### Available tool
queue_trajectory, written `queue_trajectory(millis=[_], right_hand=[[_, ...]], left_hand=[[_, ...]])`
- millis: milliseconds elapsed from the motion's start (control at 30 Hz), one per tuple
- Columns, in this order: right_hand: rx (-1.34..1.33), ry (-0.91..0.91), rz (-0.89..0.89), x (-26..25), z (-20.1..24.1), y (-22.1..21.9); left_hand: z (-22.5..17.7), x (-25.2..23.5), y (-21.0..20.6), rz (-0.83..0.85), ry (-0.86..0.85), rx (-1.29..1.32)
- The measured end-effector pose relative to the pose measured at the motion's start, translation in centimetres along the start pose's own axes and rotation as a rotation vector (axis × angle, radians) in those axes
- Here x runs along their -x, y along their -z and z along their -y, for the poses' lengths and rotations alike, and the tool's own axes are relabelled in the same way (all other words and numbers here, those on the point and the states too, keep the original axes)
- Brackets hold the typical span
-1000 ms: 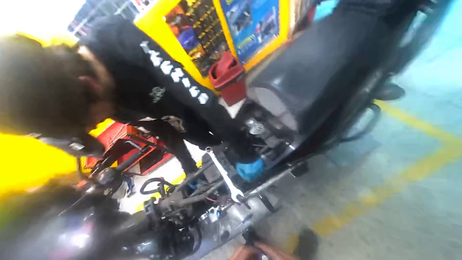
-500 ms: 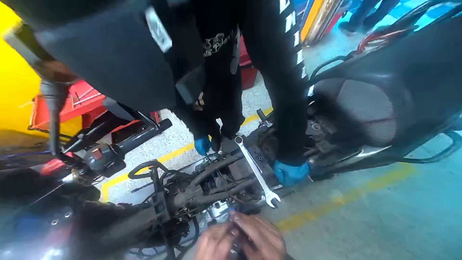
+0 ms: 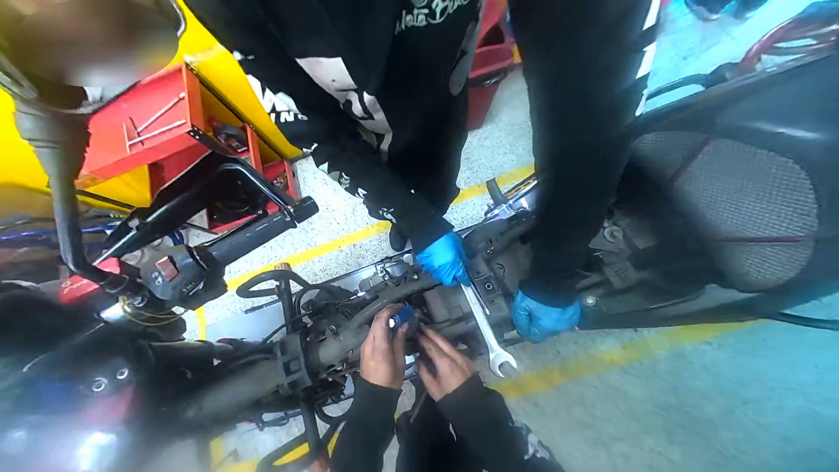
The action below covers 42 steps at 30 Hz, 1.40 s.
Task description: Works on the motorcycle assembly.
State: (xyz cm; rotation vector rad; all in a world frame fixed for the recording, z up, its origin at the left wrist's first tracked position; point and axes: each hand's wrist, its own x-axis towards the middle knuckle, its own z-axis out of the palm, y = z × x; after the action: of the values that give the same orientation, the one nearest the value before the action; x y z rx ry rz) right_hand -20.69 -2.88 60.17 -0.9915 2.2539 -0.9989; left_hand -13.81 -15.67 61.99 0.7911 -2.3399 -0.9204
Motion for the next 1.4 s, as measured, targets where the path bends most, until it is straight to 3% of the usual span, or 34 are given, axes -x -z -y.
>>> queue_trajectory(millis=[267, 500, 700, 967, 1267, 1400], right_hand=[[0.176, 0.101, 0.025, -1.0, -0.7, -0.3], [0.151, 0.213, -0.186, -1.1, -2.7, -2.5], [0.166, 0.229, -0.245, -1.0, -3.1, -3.1], [0.135, 0.234, -0.240, -0.9, -3.2, -3.0], [0.136, 0.234, -0.211, -0.8, -3.3, -2.8], [0.129, 0.227, -0.211, -0.9, -3.2, -2.7]], left_hand=[[1.4, 0.3, -0.8, -0.028, 0.018, 0.024], [2.1, 0.8, -1.1, -0.066, -0.004, 0.046], [2.4, 1.0, -1.1, -0.069, -0.018, 0.072], [2.8, 0.8, -0.9, 0.004, -0.020, 0.096], [2.4, 0.4, -0.9, -0.046, -0.007, 0.062], [2.2, -1.0, 0.8, 0.155, -0.033, 0.003]])
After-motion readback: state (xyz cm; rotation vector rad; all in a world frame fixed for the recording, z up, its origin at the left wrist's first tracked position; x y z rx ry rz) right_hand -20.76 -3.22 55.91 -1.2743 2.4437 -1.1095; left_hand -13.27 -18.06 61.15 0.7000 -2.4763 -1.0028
